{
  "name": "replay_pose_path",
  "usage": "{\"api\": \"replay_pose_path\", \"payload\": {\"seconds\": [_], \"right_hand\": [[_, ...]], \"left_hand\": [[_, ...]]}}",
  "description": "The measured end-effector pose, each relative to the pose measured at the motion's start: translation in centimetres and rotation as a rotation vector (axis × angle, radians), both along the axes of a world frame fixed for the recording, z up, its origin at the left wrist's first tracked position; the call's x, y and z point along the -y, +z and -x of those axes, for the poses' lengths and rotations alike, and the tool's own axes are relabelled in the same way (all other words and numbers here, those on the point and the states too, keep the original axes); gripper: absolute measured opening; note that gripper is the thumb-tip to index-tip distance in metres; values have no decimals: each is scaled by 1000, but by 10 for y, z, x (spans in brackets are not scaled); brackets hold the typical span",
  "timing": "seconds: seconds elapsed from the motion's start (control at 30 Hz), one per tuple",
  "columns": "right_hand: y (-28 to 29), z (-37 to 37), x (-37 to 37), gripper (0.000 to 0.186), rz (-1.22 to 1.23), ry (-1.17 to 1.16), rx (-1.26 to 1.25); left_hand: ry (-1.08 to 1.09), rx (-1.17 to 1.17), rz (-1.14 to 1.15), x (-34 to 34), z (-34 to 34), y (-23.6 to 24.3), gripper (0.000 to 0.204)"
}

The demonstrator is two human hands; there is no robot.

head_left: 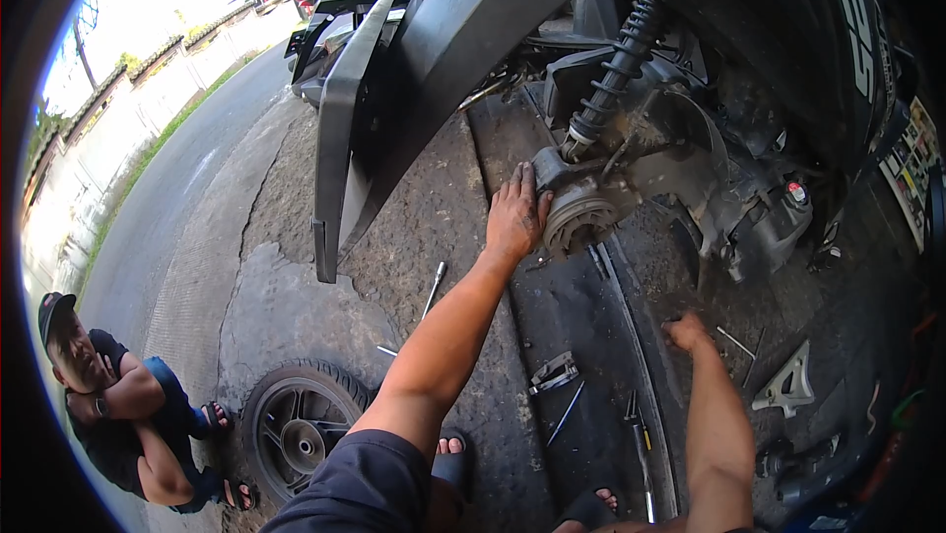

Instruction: Removing and cleaning components of a motorcycle's rear brake system.

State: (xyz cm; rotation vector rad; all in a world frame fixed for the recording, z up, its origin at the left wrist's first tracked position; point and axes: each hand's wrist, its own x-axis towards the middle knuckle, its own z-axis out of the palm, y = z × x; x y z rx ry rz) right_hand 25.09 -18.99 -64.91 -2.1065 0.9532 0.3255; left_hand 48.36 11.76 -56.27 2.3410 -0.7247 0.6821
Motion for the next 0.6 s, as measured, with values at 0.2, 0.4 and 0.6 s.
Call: {"api": "replay_pose_path", "payload": {"seconds": [0.2, 0.4, 0.6], "right_hand": [[3, -2, -3, 38, 16, 1, 7], [-7, -5, 3, 46, -20, -16, 9], [-25, -5, 13, 47, -9, -19, 16]], "left_hand": [[3, -43, 1, 1, 0, 1, 64], [-9, -44, 34, 0, 0, -1, 64], [-6, -98, 34, 1, 1, 2, 64]]}}
